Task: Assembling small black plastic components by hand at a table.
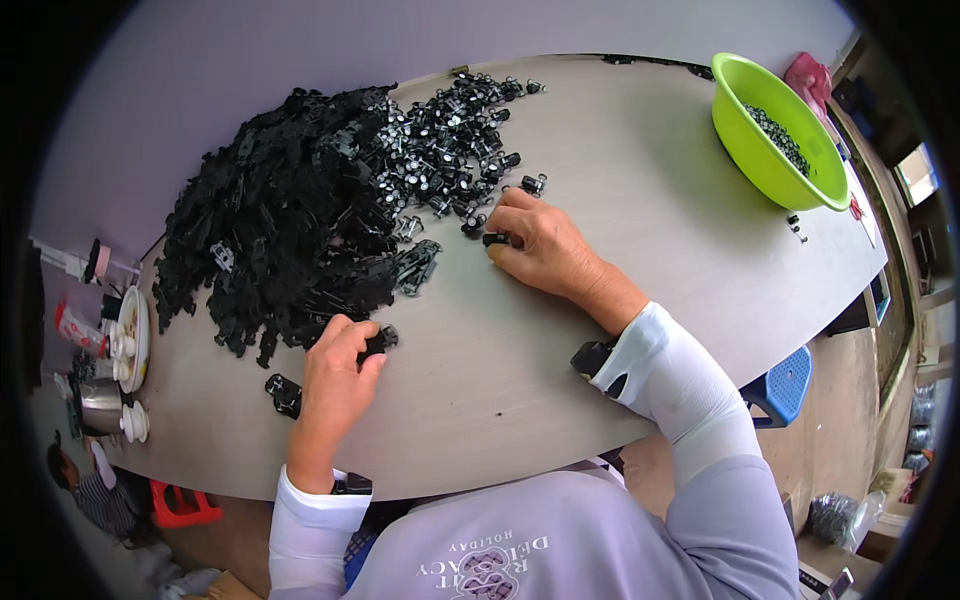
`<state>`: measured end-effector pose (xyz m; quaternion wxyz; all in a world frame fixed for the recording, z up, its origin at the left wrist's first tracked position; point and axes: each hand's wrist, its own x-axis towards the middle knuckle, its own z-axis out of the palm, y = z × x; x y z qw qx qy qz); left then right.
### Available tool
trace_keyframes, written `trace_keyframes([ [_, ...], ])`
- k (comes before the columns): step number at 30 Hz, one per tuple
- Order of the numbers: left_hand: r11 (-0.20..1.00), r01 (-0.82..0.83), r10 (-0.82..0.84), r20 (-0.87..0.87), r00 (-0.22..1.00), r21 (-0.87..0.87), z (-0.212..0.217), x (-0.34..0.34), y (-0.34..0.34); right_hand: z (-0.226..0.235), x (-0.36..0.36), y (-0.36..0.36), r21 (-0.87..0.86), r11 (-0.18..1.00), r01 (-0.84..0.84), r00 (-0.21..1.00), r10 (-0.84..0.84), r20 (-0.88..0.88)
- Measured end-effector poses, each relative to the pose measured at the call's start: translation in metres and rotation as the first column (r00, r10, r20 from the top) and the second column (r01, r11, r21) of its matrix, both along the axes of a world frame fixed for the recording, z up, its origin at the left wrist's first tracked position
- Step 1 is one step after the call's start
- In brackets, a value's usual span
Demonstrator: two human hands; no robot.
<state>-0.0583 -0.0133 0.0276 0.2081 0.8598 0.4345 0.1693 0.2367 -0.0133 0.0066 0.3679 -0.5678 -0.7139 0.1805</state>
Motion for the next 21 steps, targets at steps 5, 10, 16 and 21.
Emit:
trace_keyframes([
  [5, 0.995, 0.074, -0.081, 0.108, 0.991, 0.062, 0.001, 0.029, -0.002, -0.006, 0.001, 0.014, 0.31, 0.948, 0.065, 0.997, -0.052, -0.052],
  [10, 0.975, 0.024, -0.079, 0.246, 0.966, 0.221, -0.006, 0.038, 0.006, -0.012, -0.036, 0.048, 0.411, 0.904, -0.119, 0.979, 0.037, 0.201],
  [16, 0.987, -0.146, 0.076, 0.629, 0.774, 0.06, -0.004, 0.034, 0.011, -0.017, -0.059, 0.072, 0.341, 0.933, -0.118, 0.91, -0.035, 0.413],
  [21, 0.915, -0.195, 0.397, 0.699, 0.594, -0.354, -0.006, 0.024, 0.011, -0.024, -0.056, 0.072, 0.397, 0.914, -0.084, 0.927, -0.075, 0.368],
])
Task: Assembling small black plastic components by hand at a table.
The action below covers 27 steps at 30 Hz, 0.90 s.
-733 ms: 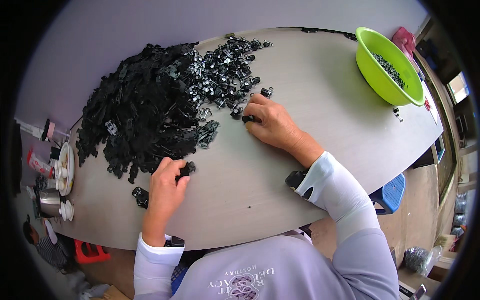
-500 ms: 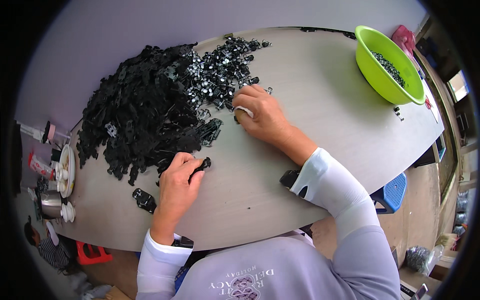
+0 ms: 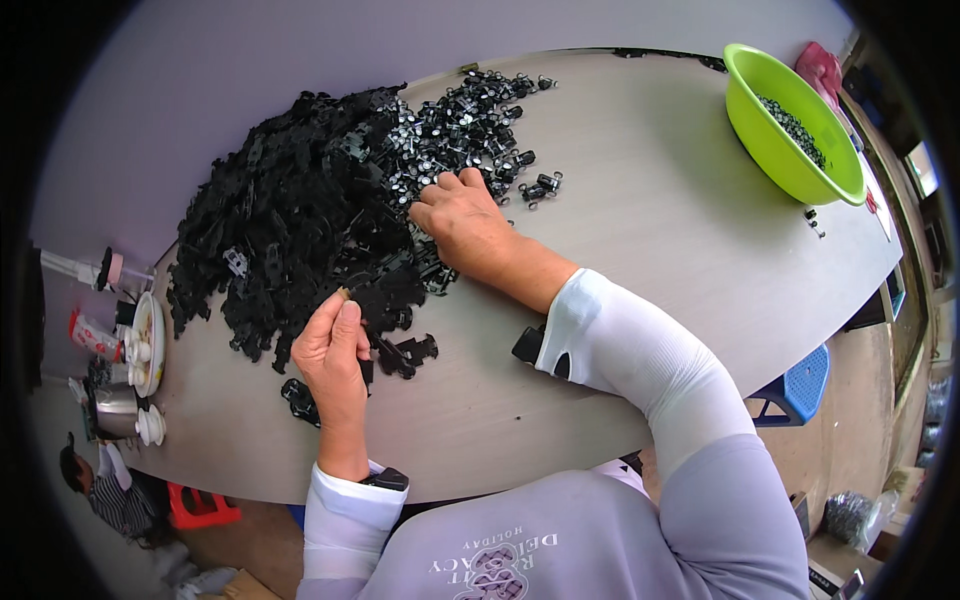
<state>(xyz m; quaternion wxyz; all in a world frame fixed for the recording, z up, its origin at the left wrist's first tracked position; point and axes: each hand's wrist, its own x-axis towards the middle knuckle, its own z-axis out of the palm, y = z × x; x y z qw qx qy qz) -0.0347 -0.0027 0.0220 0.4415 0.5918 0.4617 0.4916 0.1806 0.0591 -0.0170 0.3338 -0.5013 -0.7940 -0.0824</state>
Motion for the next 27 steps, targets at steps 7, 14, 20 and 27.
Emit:
trace_keyframes([
  [7, 0.987, 0.131, -0.1, 0.284, 0.954, -0.092, -0.01, -0.004, 0.004, 0.002, 0.001, -0.005, 0.013, 0.999, 0.041, 0.999, -0.041, 0.016],
  [14, 0.831, 0.5, -0.296, 0.567, 0.769, -0.245, 0.006, 0.002, -0.001, 0.023, 0.012, -0.042, 0.054, 0.998, -0.04, 0.992, 0.046, -0.121],
  [20, 0.72, 0.613, -0.41, 0.513, 0.754, -0.325, -0.002, 0.01, -0.012, 0.015, 0.032, -0.097, -0.264, 0.958, -0.107, 0.985, 0.066, -0.161],
  [27, 0.712, 0.572, -0.411, 0.419, 0.81, -0.407, 0.003, 0.021, -0.017, 0.024, 0.028, -0.108, -0.369, 0.912, -0.179, 0.961, 0.082, -0.263],
])
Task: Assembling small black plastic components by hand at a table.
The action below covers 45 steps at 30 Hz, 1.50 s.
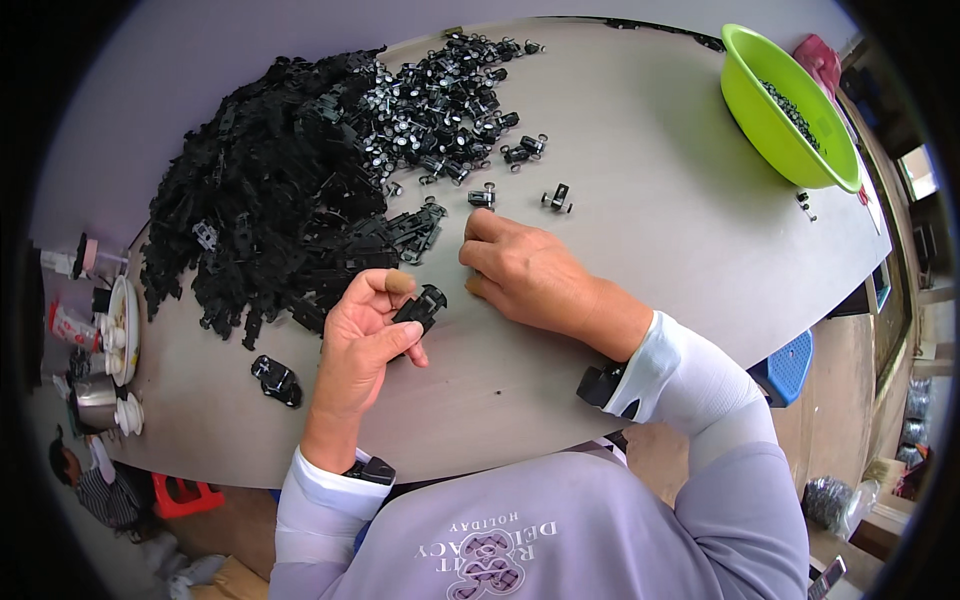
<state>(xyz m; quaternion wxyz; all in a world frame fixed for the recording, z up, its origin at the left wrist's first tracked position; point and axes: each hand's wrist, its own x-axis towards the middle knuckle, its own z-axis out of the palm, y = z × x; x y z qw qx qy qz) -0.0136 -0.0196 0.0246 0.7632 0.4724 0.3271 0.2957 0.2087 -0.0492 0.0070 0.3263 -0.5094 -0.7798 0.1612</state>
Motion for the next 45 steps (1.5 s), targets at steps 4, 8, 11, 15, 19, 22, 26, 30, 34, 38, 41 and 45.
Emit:
trace_keyframes([
  [4, 1.0, -0.013, 0.013, -0.019, 1.0, -0.002, -0.001, 0.0, 0.0, -0.004, 0.002, 0.0, -0.001, 1.0, -0.024, 1.0, 0.024, -0.008],
  [8, 0.999, 0.006, -0.007, -0.036, 0.999, -0.049, 0.0, 0.005, -0.002, 0.019, 0.0, -0.009, 0.062, 0.994, -0.088, 0.967, 0.1, -0.233],
  [11, 0.991, 0.056, -0.06, -0.032, 0.998, -0.119, 0.002, 0.009, -0.005, 0.022, -0.009, -0.014, 0.176, 0.973, -0.149, 0.964, 0.182, -0.192],
  [15, 0.978, 0.078, -0.074, 0.031, 0.997, -0.193, -0.005, 0.006, -0.004, 0.017, -0.01, -0.015, 0.227, 0.948, -0.222, 0.959, 0.255, -0.128],
  [19, 0.947, 0.069, -0.047, 0.076, 0.996, -0.314, -0.005, 0.008, -0.004, 0.018, -0.008, -0.018, 0.232, 0.947, -0.22, 0.954, 0.259, -0.15],
  [22, 0.949, 0.038, -0.022, 0.055, 0.998, -0.314, -0.004, 0.01, -0.006, 0.016, -0.012, -0.02, 0.219, 0.953, -0.209, 0.965, 0.237, -0.111],
  [26, 0.947, 0.001, 0.014, 0.045, 0.999, -0.321, -0.004, 0.01, -0.007, 0.012, -0.018, -0.022, 0.255, 0.943, -0.212, 0.975, 0.221, -0.007],
  [30, 0.915, 0.053, -0.003, 0.124, 0.992, -0.4, -0.001, 0.008, -0.008, 0.009, -0.02, -0.022, 0.261, 0.94, -0.218, 0.966, 0.246, -0.08],
  [34, 0.917, 0.098, -0.026, 0.187, 0.982, -0.387, -0.004, 0.009, -0.012, 0.008, -0.024, -0.026, 0.318, 0.925, -0.207, 0.96, 0.254, -0.115],
  [38, 0.979, 0.085, -0.073, 0.068, 0.995, -0.187, -0.003, 0.01, -0.014, 0.008, -0.025, -0.036, 0.237, 0.956, -0.17, 0.976, 0.197, -0.095],
  [41, 0.991, 0.092, -0.096, -0.036, 0.995, -0.092, 0.003, 0.015, -0.016, 0.022, -0.012, -0.025, -0.04, 0.957, -0.287, 0.912, 0.26, -0.318],
  [45, 0.99, 0.0, 0.014, -0.1, 0.995, 0.138, -0.004, 0.01, -0.013, 0.028, 0.033, -0.004, 0.007, 0.996, 0.088, 0.987, -0.086, -0.136],
])
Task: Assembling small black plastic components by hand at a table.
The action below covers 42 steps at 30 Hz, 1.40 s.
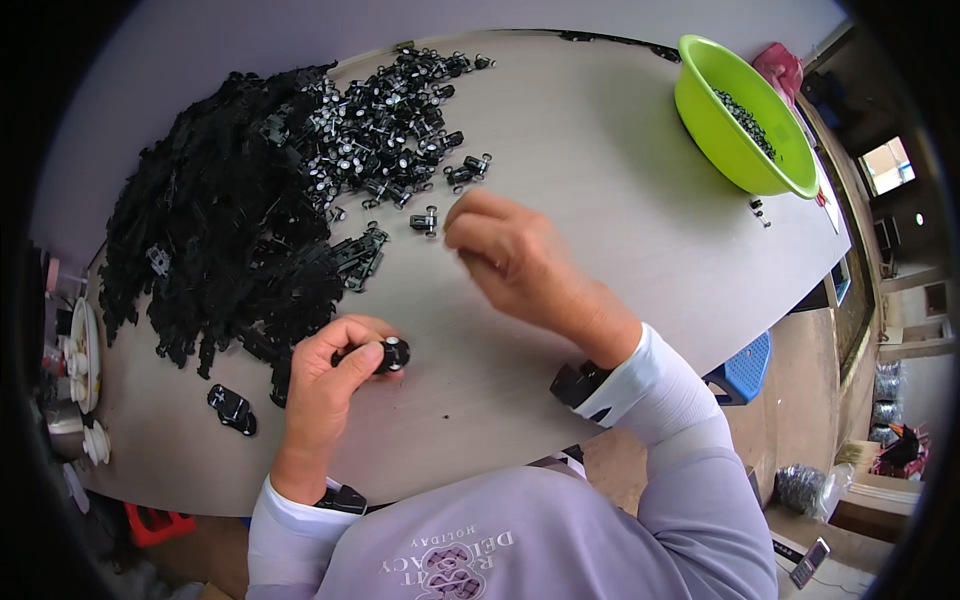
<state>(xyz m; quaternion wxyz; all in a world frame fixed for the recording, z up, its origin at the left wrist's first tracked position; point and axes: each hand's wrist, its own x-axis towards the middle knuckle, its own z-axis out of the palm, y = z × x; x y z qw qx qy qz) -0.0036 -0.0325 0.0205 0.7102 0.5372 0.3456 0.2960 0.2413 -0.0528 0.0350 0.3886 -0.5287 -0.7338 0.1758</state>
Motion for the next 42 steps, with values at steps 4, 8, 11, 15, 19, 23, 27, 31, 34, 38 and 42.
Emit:
trace_keyframes([
  [4, 0.974, -0.185, 0.208, -0.199, 0.958, 0.13, 0.001, -0.008, 0.02, -0.015, 0.046, 0.012, 0.159, 0.981, 0.107, 0.929, -0.156, 0.335],
  [8, 0.989, -0.132, 0.132, -0.001, 0.991, -0.059, 0.001, -0.006, 0.017, -0.022, 0.046, 0.012, -0.028, 0.998, 0.058, 0.961, -0.048, 0.272],
  [11, 0.982, -0.037, 0.051, 0.071, 0.996, -0.186, 0.003, -0.003, 0.009, -0.014, 0.034, 0.007, -0.235, 0.969, 0.074, 0.995, -0.054, 0.089],
  [15, 0.947, 0.047, -0.017, 0.096, 0.995, -0.317, 0.003, 0.002, 0.006, 0.007, 0.014, -0.002, -0.623, 0.782, 0.017, 0.969, -0.166, -0.182],
  [19, 0.945, 0.068, -0.045, 0.078, 0.996, -0.319, -0.002, 0.003, 0.008, 0.004, 0.007, 0.003, -0.762, 0.647, -0.03, 0.959, -0.196, -0.203],
  [23, 0.944, 0.07, -0.051, 0.064, 0.997, -0.324, -0.001, 0.001, 0.009, 0.0, 0.013, 0.009, -0.768, 0.637, 0.065, 0.926, -0.325, -0.191],
  [27, 0.941, 0.076, -0.055, 0.071, 0.996, -0.33, -0.005, 0.0, 0.01, -0.004, 0.019, 0.004, -0.616, 0.765, 0.189, 0.95, -0.302, -0.084],
  [31, 0.93, 0.022, 0.004, 0.069, 0.998, -0.366, -0.006, -0.003, 0.012, -0.005, 0.02, -0.006, -0.32, 0.947, 0.024, 0.987, 0.027, 0.155],
  [34, 0.91, 0.053, 0.009, 0.146, 0.989, -0.412, -0.006, -0.001, 0.014, -0.009, 0.012, -0.003, -0.239, 0.97, -0.047, 0.978, 0.094, 0.185],
  [38, 0.876, 0.091, 0.001, 0.19, 0.982, -0.474, -0.006, 0.0, 0.014, 0.004, -0.022, -0.012, -0.096, 0.983, -0.155, 0.979, 0.14, -0.152],
  [42, 0.847, 0.137, -0.006, 0.249, 0.969, -0.514, -0.01, -0.003, 0.014, -0.013, -0.05, -0.016, 0.11, 0.964, -0.242, 0.965, 0.251, -0.076],
])
